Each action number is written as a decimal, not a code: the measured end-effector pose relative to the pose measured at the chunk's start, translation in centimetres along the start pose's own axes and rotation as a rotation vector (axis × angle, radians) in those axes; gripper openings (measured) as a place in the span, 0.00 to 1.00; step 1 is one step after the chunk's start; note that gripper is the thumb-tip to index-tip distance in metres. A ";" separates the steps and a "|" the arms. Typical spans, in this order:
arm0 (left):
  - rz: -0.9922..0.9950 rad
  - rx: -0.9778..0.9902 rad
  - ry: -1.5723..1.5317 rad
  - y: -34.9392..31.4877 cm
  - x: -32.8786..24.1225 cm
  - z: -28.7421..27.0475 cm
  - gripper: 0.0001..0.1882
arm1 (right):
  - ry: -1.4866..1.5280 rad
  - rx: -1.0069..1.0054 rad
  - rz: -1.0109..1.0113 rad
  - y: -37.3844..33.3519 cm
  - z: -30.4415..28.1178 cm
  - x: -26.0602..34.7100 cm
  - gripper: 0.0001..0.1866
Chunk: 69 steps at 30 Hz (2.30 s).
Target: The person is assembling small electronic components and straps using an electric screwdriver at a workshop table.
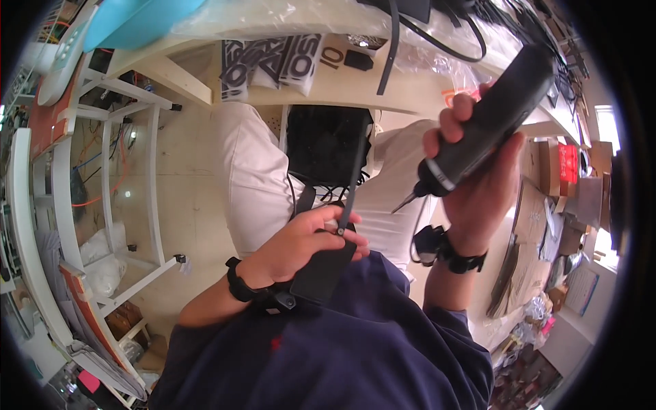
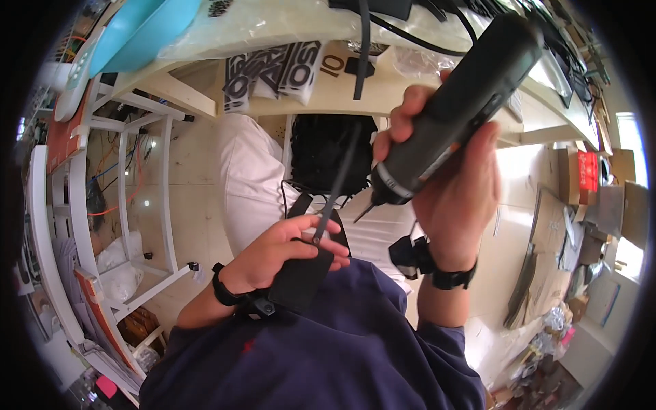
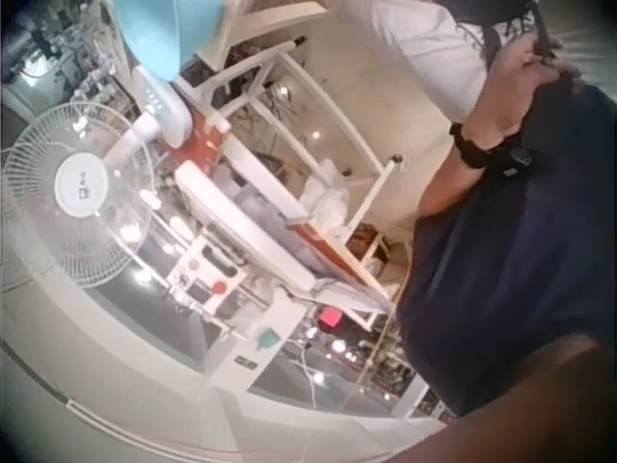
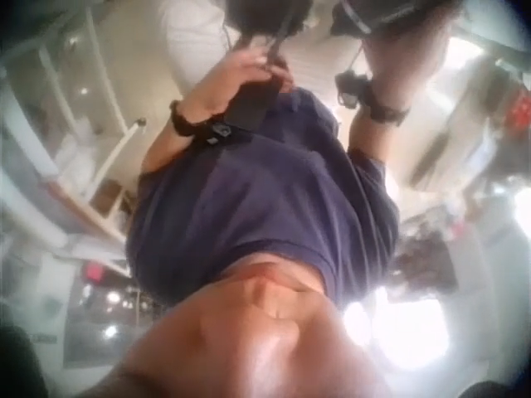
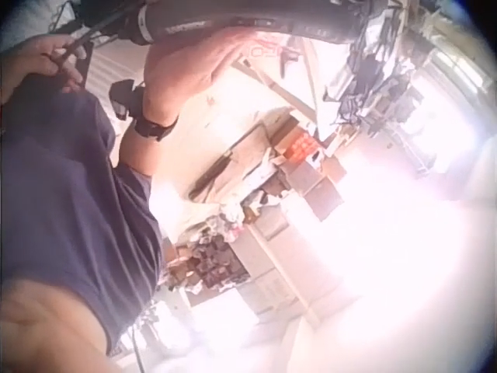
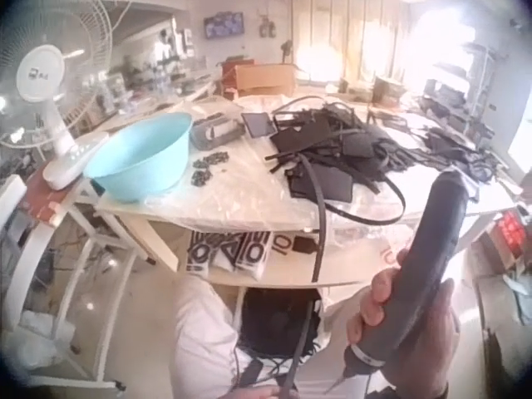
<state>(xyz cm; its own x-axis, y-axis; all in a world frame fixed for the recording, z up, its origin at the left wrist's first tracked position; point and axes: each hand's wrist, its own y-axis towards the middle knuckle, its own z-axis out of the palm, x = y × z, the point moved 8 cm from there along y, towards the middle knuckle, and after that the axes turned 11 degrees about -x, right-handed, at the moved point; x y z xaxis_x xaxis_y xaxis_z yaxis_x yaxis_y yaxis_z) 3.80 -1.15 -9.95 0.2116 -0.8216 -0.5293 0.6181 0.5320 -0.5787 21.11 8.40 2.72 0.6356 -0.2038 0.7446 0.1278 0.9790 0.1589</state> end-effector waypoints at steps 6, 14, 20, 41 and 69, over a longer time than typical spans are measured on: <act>-0.020 -0.035 0.416 -0.1 0.3 0.9 0.19 | -0.019 -0.088 -0.047 -4.7 -1.9 -2.1 0.33; 0.255 -0.171 0.292 0.1 -2.9 2.3 0.19 | -0.060 -0.051 -0.291 -6.2 -1.0 -0.6 0.39; 0.359 -0.175 0.320 -0.1 -4.1 3.2 0.18 | -0.005 -0.092 -0.384 -6.0 -0.8 -0.2 0.36; 0.353 -0.317 0.364 -0.2 -4.0 2.3 0.15 | -0.151 -0.035 -0.468 -6.9 0.5 -0.6 0.36; 0.548 -0.395 0.598 -0.5 -4.9 2.4 0.14 | -0.066 0.143 -0.768 -9.4 3.3 -1.3 0.25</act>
<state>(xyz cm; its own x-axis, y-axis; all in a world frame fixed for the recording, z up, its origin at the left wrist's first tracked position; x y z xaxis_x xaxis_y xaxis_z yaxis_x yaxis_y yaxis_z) 4.29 2.07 -5.57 -0.0974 -0.2467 -0.9642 0.2182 0.9399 -0.2625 16.57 -0.52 2.40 0.3616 -0.8280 0.4284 0.4116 0.5541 0.7236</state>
